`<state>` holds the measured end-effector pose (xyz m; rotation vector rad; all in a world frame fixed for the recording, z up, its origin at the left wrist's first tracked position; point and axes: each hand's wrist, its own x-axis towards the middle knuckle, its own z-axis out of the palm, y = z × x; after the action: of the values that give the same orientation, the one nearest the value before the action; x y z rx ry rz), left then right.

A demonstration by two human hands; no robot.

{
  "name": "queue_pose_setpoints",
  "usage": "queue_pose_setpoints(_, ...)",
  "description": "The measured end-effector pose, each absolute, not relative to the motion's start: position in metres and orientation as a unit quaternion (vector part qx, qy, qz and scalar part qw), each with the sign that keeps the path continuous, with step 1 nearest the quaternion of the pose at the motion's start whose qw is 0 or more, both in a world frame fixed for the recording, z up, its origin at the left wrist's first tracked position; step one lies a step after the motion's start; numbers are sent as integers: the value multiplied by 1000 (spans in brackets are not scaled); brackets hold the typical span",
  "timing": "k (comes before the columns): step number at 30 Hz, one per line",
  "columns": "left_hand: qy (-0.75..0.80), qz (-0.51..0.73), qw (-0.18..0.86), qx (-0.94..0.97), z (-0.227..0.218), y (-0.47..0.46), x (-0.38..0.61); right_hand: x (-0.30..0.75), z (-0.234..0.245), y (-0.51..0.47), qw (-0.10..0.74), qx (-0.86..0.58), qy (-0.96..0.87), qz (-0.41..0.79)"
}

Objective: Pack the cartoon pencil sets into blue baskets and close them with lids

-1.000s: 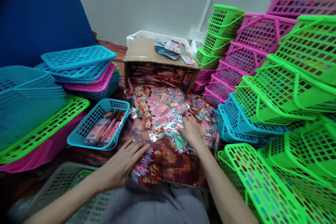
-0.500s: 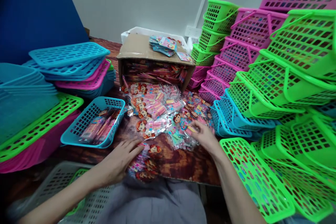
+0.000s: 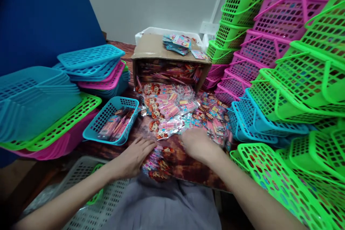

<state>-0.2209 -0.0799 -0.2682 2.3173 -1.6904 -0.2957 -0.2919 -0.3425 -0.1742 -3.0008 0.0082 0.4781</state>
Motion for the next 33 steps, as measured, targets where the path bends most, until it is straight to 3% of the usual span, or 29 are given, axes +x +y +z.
queue_pose_setpoints(3, -576, -106, 125, 801, -269, -81, -221, -252, -190, -310, 158, -981, 3, 112)
queue_pose_setpoints(9, -569, -101, 134, 805, -267, -80, -224, -228, -229, -298, 492, -856, 56, 151)
queue_pose_setpoints(14, -566, -112, 147, 804, -264, -80, -223, -279, -232, -345, 620, -744, 62, 243)
queue_pose_setpoints(17, -570, -114, 150, 800, -263, -80, -222, -294, -240, -356, 608, -747, 44, 264)
queue_pose_setpoints(24, -570, -110, 141, 802, -265, -81, -223, -262, -254, -307, 354, -928, 115, 24)
queue_pose_setpoints(27, -571, -90, 127, 806, -266, -79, -226, -255, -250, -280, 291, -953, 86, 0)
queue_pose_setpoints(31, -566, -36, 89, 819, -265, -79, -231, -257, -251, -268, 327, -943, 21, 53)
queue_pose_setpoints(33, -568, -26, 77, 819, -263, -79, -232, -260, -252, -274, 410, -907, -5, 92)
